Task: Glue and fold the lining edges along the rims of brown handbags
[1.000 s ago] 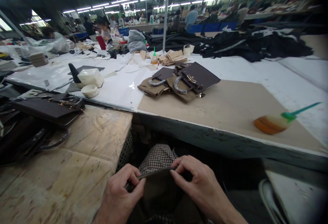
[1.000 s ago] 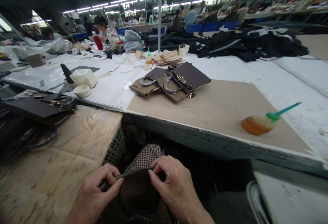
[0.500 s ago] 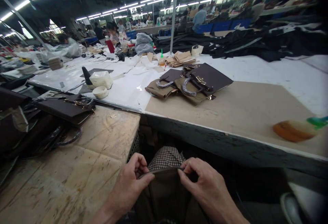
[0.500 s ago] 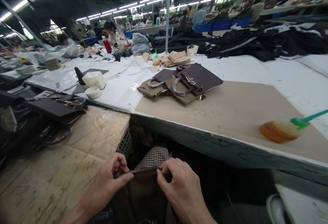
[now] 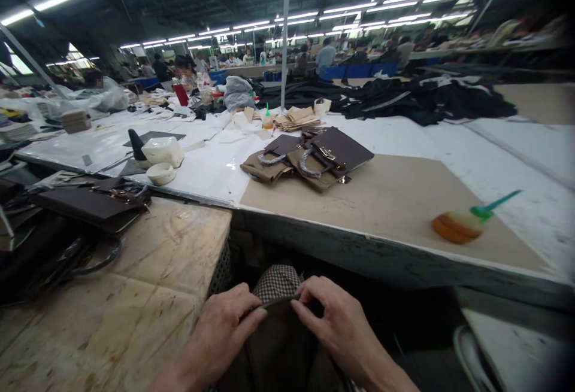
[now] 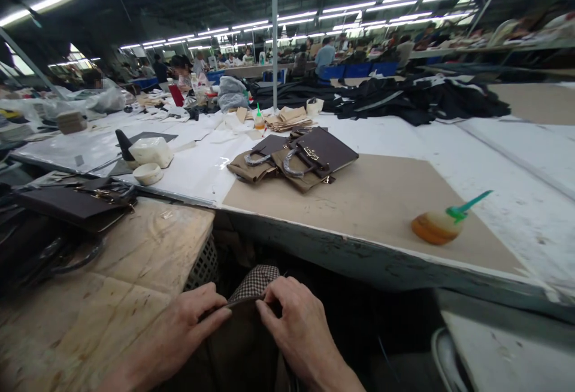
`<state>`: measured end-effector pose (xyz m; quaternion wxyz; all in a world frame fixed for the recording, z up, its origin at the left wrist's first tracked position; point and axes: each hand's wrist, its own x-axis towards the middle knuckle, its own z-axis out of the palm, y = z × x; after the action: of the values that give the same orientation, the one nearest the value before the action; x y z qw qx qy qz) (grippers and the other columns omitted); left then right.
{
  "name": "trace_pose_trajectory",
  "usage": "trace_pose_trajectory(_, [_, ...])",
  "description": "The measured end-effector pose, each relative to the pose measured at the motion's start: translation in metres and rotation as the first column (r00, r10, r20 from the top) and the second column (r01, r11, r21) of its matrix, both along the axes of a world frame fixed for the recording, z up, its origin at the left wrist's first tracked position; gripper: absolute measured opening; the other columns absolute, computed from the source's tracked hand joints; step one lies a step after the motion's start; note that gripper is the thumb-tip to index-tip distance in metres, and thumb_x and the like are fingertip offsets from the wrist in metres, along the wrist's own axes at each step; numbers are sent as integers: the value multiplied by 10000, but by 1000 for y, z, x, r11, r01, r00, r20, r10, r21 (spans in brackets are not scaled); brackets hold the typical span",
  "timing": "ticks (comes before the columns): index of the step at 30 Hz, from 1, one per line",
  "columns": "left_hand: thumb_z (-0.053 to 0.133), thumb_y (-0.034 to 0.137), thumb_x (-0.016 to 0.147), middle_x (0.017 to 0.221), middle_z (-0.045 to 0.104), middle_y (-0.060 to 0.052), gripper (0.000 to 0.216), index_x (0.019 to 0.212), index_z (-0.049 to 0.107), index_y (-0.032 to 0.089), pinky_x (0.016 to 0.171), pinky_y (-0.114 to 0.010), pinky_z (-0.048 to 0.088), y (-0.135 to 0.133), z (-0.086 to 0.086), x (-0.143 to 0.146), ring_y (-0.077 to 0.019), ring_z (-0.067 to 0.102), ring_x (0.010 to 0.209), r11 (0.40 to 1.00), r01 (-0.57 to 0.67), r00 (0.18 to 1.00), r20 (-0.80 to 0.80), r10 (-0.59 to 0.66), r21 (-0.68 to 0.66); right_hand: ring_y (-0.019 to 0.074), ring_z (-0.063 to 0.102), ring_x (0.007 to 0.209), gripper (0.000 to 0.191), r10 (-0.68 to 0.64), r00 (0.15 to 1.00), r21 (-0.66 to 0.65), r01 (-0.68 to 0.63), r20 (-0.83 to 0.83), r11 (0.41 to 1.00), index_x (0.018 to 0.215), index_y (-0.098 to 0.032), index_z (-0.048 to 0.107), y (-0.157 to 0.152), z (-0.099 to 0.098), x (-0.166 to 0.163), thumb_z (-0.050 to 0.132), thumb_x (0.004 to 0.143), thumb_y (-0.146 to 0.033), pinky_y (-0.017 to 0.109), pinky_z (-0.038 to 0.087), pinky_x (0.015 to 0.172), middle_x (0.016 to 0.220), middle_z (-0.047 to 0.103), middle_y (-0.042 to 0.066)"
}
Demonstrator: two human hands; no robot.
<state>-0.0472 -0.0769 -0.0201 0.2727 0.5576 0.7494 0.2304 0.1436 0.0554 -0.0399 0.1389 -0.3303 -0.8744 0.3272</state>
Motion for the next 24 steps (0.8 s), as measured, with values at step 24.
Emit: trace_pose_trajectory(24, [518, 341, 966, 829, 612, 22, 258, 821, 693, 219, 699, -224, 403, -5, 4, -2, -139, 605, 798, 998, 40, 989, 146, -34, -38, 190, 657, 862, 231, 16, 995, -116, -28, -99, 993, 681, -210, 537, 5, 15, 22, 620, 897, -209, 291, 470, 762, 932, 706, 11])
